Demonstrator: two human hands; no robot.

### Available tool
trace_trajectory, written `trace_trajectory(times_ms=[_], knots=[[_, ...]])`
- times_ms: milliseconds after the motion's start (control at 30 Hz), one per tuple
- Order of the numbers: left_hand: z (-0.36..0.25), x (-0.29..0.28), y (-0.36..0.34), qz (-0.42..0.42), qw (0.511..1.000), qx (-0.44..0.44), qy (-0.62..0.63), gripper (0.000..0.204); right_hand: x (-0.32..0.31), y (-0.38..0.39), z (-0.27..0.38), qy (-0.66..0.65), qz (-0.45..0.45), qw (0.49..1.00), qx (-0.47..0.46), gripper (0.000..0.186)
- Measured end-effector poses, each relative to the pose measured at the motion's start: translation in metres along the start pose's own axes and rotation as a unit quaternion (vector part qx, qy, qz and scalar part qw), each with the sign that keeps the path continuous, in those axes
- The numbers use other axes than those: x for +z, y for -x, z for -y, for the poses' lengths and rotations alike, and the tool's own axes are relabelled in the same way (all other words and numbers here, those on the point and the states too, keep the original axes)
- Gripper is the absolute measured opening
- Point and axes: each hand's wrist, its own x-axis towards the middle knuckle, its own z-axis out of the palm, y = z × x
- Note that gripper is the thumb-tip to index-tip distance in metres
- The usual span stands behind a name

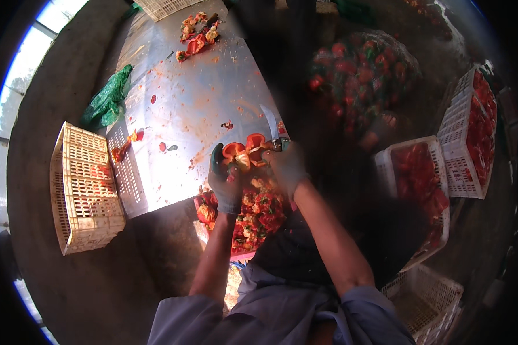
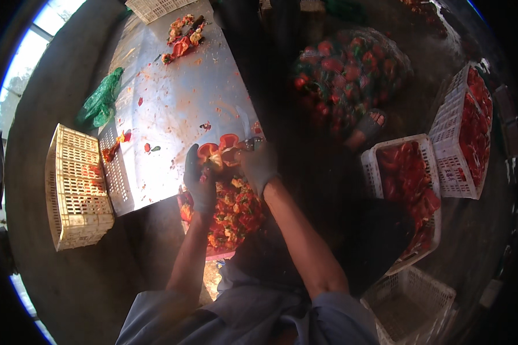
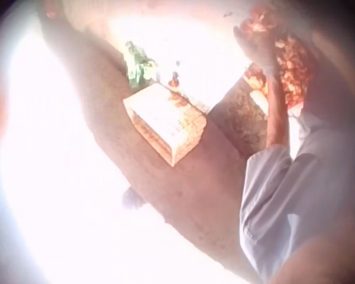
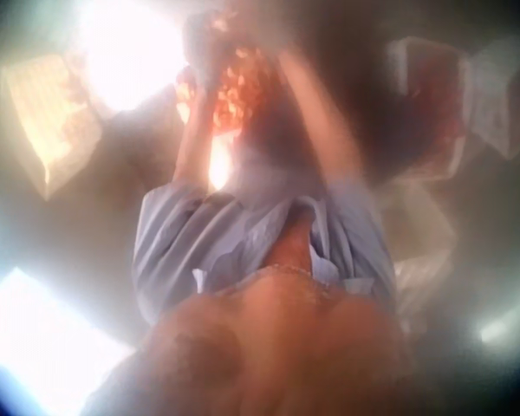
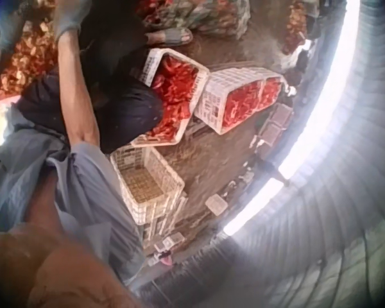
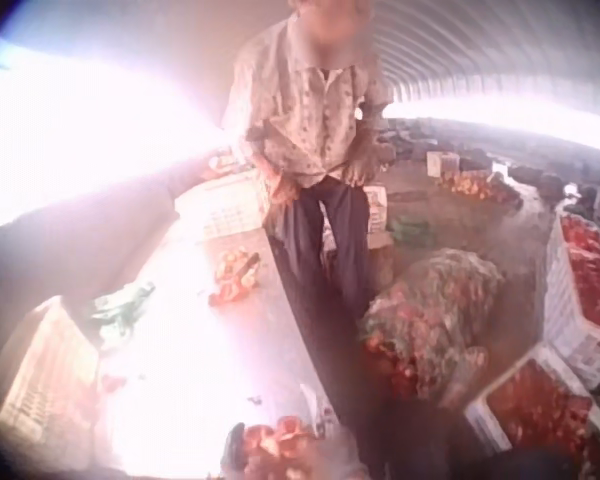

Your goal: The person sits on the floor and cuts red bell peppers into pieces using a knife on a metal table, placing the cut pieces into a white crate. A coworker sweeps debris nearby.

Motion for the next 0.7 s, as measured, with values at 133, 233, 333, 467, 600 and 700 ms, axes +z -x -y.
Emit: trace_trajectory(times_ms=[133,233,333,467,600,700], knots=[[-0.012,-0.009,0.0,0.052,0.968,-0.156,0.189,0.052,0.004,0.041,0.026,-0.225,0.087,0.964,0.109,0.02],[-0.056,-0.012,-0.001,0.167,0.982,-0.047,-0.072,0.047,-0.006,0.057,0.029,-0.332,0.091,0.932,0.116,0.017],[-0.054,0.0,0.017,0.142,0.963,0.142,-0.181,0.04,-0.032,0.065,0.008,-0.124,0.077,0.983,-0.114,0.017],[-0.032,-0.01,0.038,0.144,0.957,0.159,-0.195,0.038,-0.09,0.12,0.093,-0.125,-0.047,0.991,-0.003,0.022],[-0.045,-0.005,0.05,0.161,0.986,0.052,-0.008,0.036,-0.194,0.156,0.131,0.118,-0.293,0.943,-0.109,0.027],[-0.064,0.005,0.049,0.145,0.946,-0.152,0.246,0.037,-0.293,0.18,0.11,0.235,-0.413,0.868,-0.144,0.033]])
